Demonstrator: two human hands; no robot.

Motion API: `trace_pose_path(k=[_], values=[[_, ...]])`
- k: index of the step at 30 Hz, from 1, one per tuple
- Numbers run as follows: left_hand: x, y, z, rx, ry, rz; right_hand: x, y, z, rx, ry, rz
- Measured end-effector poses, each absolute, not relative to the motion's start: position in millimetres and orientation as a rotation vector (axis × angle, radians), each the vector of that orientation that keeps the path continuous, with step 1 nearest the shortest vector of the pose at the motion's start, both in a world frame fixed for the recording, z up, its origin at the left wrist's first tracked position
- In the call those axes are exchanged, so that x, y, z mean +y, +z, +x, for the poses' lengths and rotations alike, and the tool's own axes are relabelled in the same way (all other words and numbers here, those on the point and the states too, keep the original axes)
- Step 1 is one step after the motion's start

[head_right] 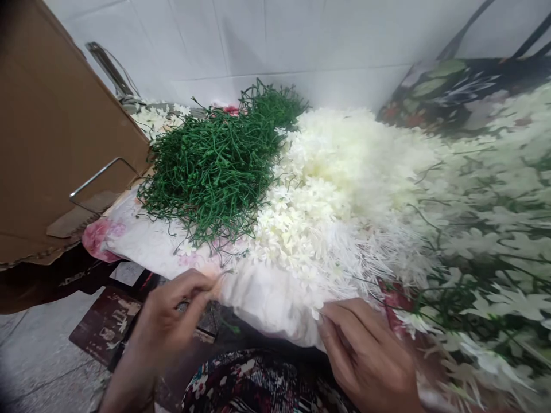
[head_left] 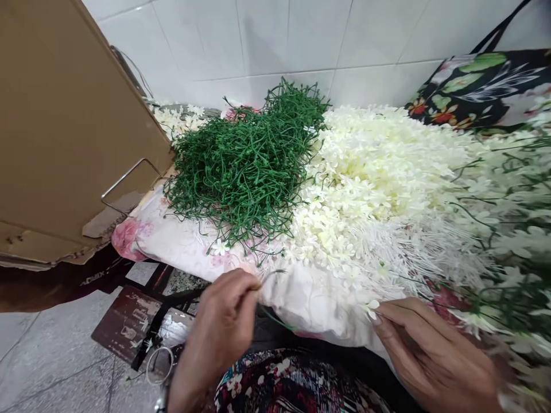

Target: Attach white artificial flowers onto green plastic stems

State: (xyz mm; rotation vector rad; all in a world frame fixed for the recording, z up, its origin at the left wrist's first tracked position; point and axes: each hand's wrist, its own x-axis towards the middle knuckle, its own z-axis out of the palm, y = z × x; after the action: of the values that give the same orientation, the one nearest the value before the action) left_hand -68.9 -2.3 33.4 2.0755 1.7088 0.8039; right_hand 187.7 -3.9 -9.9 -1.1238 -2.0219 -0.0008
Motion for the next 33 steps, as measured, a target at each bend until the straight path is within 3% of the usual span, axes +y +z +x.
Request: trace_pose_path(k=[8,19,28,33], values=[[19,14,-9,1.748,0.516,2.443,-4,-9,187,-1.932,0.079,-1.146],[39,15,20,1.687,0.519,2.708,-3,-5,187,-1.871,0.133,-1.147],[21,28,9,1.196,1.019,2.164,-7,8,187,-1.812,0.328,-1.152],[14,26,14,1.015,1.117,1.811,-12,30,183,-1.845,0.441,-1.121]])
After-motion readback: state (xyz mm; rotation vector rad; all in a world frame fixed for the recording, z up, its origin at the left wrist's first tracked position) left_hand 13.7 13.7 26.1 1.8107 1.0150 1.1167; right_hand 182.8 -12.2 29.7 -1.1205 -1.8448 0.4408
